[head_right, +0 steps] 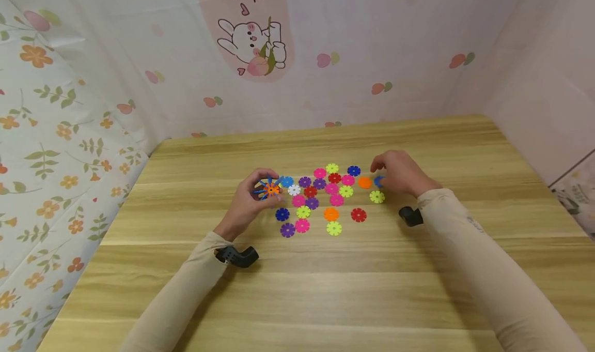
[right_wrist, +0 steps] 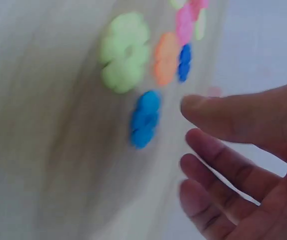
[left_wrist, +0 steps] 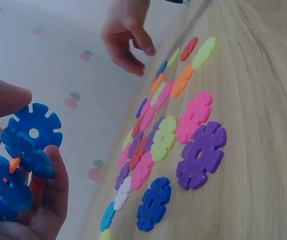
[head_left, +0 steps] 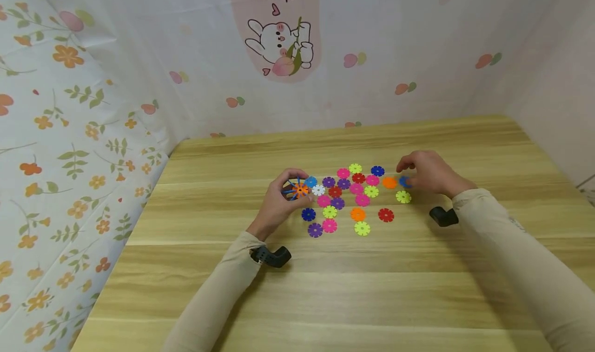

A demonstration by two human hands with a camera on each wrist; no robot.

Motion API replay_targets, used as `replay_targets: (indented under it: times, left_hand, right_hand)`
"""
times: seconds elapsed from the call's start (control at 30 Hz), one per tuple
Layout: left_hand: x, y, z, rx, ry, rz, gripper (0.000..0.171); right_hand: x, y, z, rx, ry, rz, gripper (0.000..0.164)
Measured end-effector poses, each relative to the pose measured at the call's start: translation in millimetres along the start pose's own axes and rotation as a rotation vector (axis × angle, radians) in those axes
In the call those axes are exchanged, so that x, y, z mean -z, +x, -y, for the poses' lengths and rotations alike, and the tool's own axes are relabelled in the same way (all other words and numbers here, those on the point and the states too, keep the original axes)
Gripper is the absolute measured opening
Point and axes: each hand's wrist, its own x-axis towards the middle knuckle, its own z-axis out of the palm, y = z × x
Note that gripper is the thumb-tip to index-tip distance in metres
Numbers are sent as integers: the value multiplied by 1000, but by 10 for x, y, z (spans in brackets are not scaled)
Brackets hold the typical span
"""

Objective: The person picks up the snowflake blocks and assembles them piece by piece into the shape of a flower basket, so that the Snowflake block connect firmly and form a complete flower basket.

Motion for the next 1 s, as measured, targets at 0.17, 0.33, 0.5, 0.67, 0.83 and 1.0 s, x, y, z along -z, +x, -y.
replay_targets:
  times: [0.17,0.33,0.5,0.67,0.83,1.0]
  left_hand:
    - [-21,0,16,21,-9,27,49]
    - [-54,14,4,9,-8,52,51]
    - [-103,18,-23,7,10,67,50]
    - [-226,61,-48,0,49,92,48]
    - [-336,104,-54,-13,45,106,46]
    - [-395,108,-69,-1,9,130,42]
  right_hand:
    - [-133,-4,-139,-12,-29,-11,24]
    - [-167,10,-154,6,-29,-50,22]
    - [-146,1,120,50,81,-95,13]
    - [-232,-16,515,168,224,-141,15]
    - [-361,-9,837,284,352,-180,15]
    - [-469,-8,1000,359,396,-295,16]
